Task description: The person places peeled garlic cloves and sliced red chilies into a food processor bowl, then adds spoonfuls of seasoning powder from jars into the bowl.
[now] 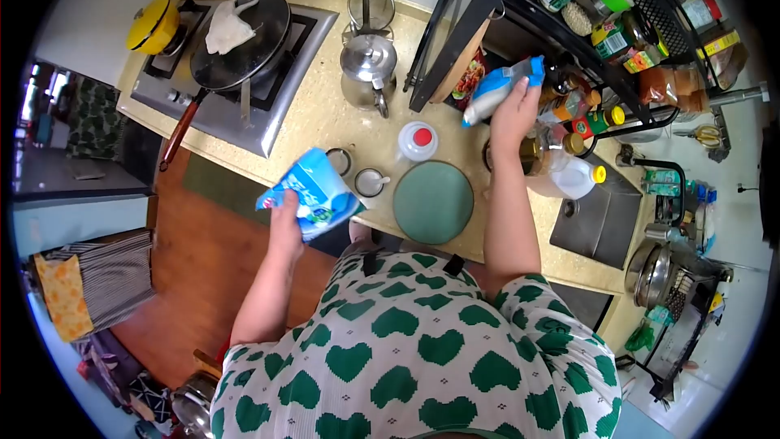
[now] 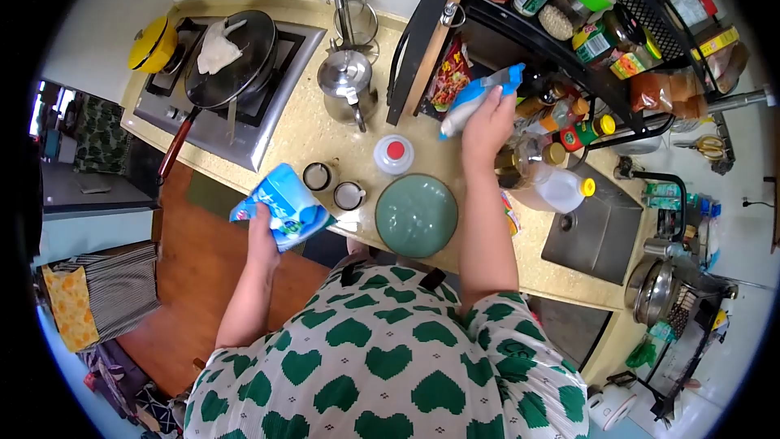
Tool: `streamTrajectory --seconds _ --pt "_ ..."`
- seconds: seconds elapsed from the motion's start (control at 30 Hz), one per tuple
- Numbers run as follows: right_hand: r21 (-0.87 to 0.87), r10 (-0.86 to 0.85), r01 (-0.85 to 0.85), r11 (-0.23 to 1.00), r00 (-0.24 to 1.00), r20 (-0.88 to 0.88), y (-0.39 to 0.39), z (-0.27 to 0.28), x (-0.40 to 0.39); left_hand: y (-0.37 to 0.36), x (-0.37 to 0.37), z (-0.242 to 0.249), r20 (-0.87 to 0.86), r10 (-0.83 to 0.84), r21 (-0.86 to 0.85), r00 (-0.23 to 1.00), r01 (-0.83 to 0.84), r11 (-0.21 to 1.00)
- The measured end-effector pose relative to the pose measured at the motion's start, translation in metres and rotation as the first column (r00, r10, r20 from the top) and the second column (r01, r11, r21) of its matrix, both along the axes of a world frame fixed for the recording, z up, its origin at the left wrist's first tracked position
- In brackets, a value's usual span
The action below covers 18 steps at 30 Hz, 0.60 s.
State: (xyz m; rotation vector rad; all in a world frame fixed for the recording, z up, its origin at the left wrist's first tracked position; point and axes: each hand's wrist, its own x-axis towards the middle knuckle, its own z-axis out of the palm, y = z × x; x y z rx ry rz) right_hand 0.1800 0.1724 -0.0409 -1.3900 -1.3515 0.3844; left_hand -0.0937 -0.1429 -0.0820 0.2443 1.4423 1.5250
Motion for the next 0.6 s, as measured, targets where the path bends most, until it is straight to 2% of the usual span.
streamTrajectory --seconds 0.03,0.07,0.17,0.2,0.3,0.37,0.43,0.47,0.53,0.57,0.6 --pt "0.021 0.053 -0.051 0.998 0.995 -0.089 -0.017 0.006 0.000 -0.001 -0.013 -0.001 0.021 -0.021 0.033 1.000 0.021 0.999" --pt "-0.144 0.096 -0.105 0.984 0.993 -0.072 -0.032 -0.002 0.017 -0.001 -0.020 -0.001 0.034 0.016 0.044 0.999 -0.018 0.999" --pt "-0.072 0.243 -0.265 0.962 0.944 -0.222 -0.105 0.022 0.021 0.006 -0.031 0.022 0.078 0.043 0.096 0.996 -0.050 0.994" --pt "-0.049 0.282 -0.309 0.950 0.914 -0.292 -0.123 -0.002 0.040 0.008 -0.034 0.019 0.089 0.047 0.112 0.995 -0.057 0.992" --pt "-0.127 0.571 -0.621 0.773 0.770 -0.285 -0.160 0.036 0.045 0.018 -0.030 0.023 0.181 0.069 0.160 0.981 -0.098 0.982" --pt "-0.163 0.653 -0.802 0.575 0.570 -0.499 -0.165 0.062 0.036 0.026 -0.028 0.021 0.272 0.018 0.188 0.962 -0.071 0.980" --pt "-0.087 0.494 -0.940 0.329 0.250 -0.833 -0.161 0.077 0.013 0.034 -0.022 0.023 0.317 -0.029 0.181 0.948 -0.031 0.983" --pt "0.063 0.369 -0.973 0.222 0.024 -0.929 -0.162 0.078 -0.004 0.034 -0.019 0.024 0.358 -0.082 0.213 0.930 0.004 0.977" --pt "-0.049 0.212 -0.981 0.187 0.089 -0.973 -0.170 0.082 -0.050 0.028 -0.015 0.028 0.371 -0.187 0.329 0.910 0.059 0.943" --pt "-0.167 0.312 -0.967 0.191 0.221 -0.924 -0.173 0.079 -0.076 0.014 -0.017 0.017 0.452 -0.218 0.327 0.865 0.067 0.943" --pt "-0.280 0.406 -0.937 0.210 0.344 -0.847 -0.176 0.077 -0.101 0.001 -0.020 0.007 0.397 -0.361 0.469 0.844 0.152 0.870"
